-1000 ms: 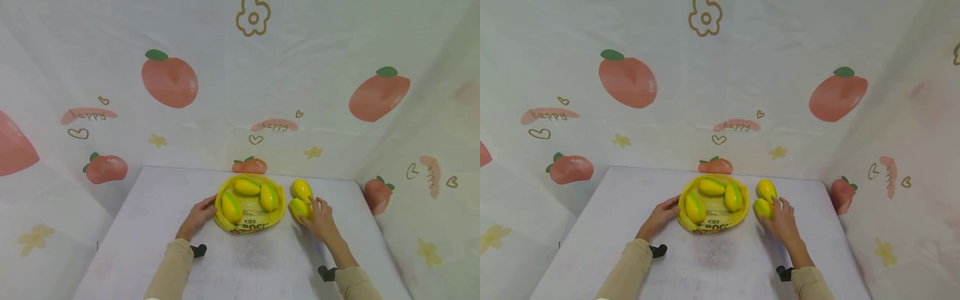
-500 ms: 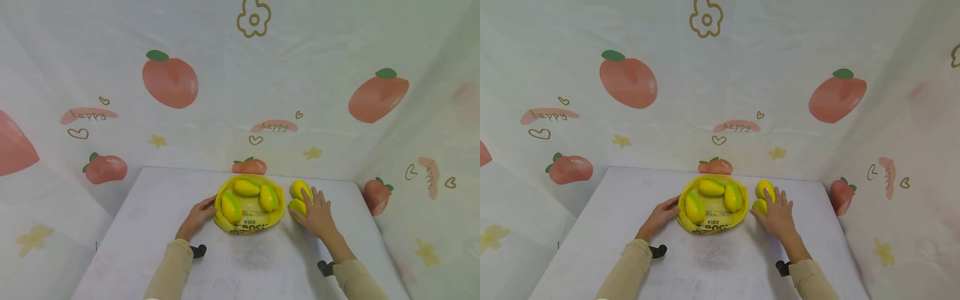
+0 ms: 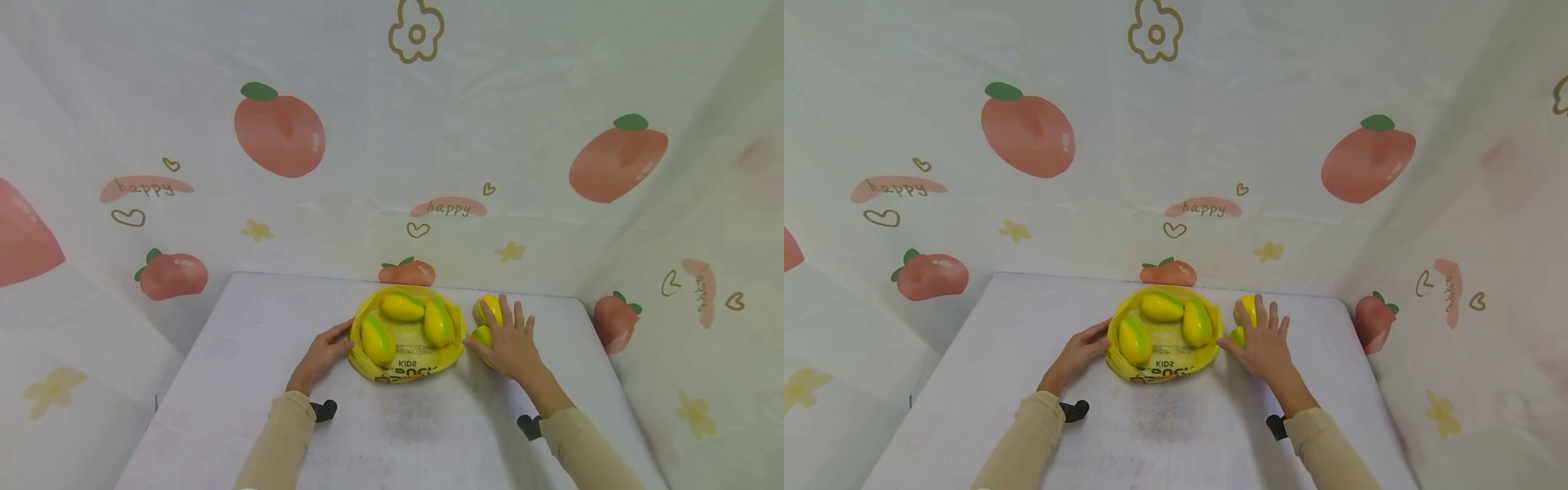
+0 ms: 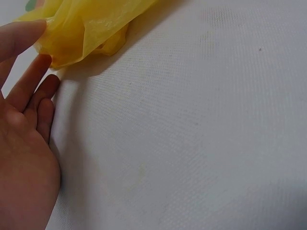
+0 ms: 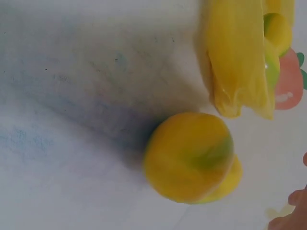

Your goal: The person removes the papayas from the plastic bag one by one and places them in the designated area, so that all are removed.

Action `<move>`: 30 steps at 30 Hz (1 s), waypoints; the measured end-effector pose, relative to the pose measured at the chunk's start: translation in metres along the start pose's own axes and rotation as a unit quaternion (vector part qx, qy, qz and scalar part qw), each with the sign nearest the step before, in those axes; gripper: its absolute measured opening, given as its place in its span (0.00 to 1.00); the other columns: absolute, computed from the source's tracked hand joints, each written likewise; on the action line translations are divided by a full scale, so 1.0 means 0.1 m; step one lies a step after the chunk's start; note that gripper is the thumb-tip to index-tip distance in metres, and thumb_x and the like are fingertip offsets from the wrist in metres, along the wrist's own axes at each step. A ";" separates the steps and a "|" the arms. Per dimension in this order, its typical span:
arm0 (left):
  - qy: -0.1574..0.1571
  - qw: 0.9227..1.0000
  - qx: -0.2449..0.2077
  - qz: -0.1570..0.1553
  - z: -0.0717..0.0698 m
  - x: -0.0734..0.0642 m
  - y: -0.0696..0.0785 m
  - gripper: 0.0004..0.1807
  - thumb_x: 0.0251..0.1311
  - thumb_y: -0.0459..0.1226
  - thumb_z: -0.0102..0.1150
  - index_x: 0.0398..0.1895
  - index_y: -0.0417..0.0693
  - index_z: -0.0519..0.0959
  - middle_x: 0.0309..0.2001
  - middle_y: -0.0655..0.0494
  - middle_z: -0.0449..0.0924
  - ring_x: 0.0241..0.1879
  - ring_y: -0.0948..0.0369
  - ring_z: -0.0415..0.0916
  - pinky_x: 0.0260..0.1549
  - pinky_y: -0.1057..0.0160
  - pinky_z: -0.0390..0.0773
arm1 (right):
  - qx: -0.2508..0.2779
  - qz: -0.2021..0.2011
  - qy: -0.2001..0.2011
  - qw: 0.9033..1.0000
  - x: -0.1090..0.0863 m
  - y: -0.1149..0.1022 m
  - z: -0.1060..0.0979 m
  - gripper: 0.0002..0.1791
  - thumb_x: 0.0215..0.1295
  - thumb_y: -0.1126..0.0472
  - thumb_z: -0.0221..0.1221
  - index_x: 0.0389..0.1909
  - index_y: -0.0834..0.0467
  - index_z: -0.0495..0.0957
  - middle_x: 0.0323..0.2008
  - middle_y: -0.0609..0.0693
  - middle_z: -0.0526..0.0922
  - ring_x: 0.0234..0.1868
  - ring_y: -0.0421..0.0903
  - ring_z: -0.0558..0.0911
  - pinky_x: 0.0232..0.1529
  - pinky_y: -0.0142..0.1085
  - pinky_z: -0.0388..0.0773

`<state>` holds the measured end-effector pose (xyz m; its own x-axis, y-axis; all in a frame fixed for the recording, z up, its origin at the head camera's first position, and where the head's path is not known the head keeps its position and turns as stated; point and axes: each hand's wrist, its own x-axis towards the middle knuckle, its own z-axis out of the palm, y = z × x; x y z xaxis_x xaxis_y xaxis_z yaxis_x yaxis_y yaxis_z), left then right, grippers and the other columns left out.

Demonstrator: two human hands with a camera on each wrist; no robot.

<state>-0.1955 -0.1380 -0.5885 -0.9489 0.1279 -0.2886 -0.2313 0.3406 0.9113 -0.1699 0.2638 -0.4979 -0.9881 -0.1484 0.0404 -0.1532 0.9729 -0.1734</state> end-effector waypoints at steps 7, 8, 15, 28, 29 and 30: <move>0.002 1.000 -0.010 -0.001 0.01 0.02 -0.02 0.29 0.67 0.43 0.62 0.72 0.71 0.72 0.78 0.60 0.64 0.82 0.51 0.52 0.81 0.39 0.48 | -0.010 -0.024 -0.005 1.000 0.05 -0.06 0.08 0.52 0.64 0.28 0.56 0.81 0.50 0.53 0.81 0.66 0.44 0.78 0.78 0.47 0.70 0.80 0.46; 0.001 1.000 -0.013 -0.002 0.01 0.02 -0.04 0.29 0.67 0.43 0.62 0.72 0.71 0.72 0.78 0.60 0.64 0.82 0.51 0.52 0.81 0.39 0.48 | -0.009 -0.028 -0.007 1.000 0.06 -0.08 0.10 0.52 0.64 0.27 0.56 0.81 0.50 0.53 0.82 0.66 0.44 0.79 0.78 0.46 0.71 0.80 0.46; -0.001 1.000 -0.009 -0.002 0.00 0.03 -0.04 0.29 0.67 0.45 0.62 0.72 0.73 0.71 0.78 0.61 0.63 0.82 0.50 0.50 0.80 0.37 0.47 | -0.012 -0.065 -0.005 0.998 0.13 -0.25 0.09 0.52 0.63 0.28 0.57 0.81 0.51 0.55 0.81 0.66 0.47 0.79 0.76 0.49 0.71 0.79 0.49; 0.004 1.000 -0.008 -0.015 0.01 0.03 -0.02 0.29 0.67 0.45 0.62 0.71 0.73 0.72 0.78 0.61 0.64 0.82 0.50 0.51 0.80 0.37 0.47 | -0.006 -0.109 -0.035 0.993 0.22 -0.57 0.12 0.52 0.63 0.28 0.57 0.81 0.50 0.53 0.82 0.64 0.45 0.80 0.74 0.48 0.74 0.76 0.47; 0.004 1.000 -0.009 -0.015 0.01 0.02 -0.01 0.29 0.67 0.45 0.62 0.71 0.73 0.72 0.78 0.61 0.63 0.82 0.50 0.51 0.80 0.37 0.47 | -0.010 -0.114 -0.040 0.993 0.22 -0.60 0.13 0.52 0.63 0.27 0.56 0.82 0.49 0.53 0.82 0.64 0.45 0.80 0.74 0.48 0.74 0.76 0.47; 0.004 1.000 -0.009 -0.014 0.01 0.02 -0.01 0.29 0.67 0.45 0.62 0.71 0.72 0.72 0.78 0.61 0.63 0.82 0.50 0.51 0.80 0.37 0.47 | -0.014 -0.118 -0.044 0.992 0.23 -0.62 0.14 0.53 0.64 0.27 0.56 0.82 0.49 0.52 0.82 0.64 0.44 0.80 0.74 0.47 0.74 0.75 0.48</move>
<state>-0.1969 -0.1377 -0.5904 -0.9437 0.1115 -0.3113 -0.2608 0.3277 0.9081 -0.1832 0.1972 -0.4998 -0.9226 -0.3857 -0.0096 -0.3806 0.9137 -0.1424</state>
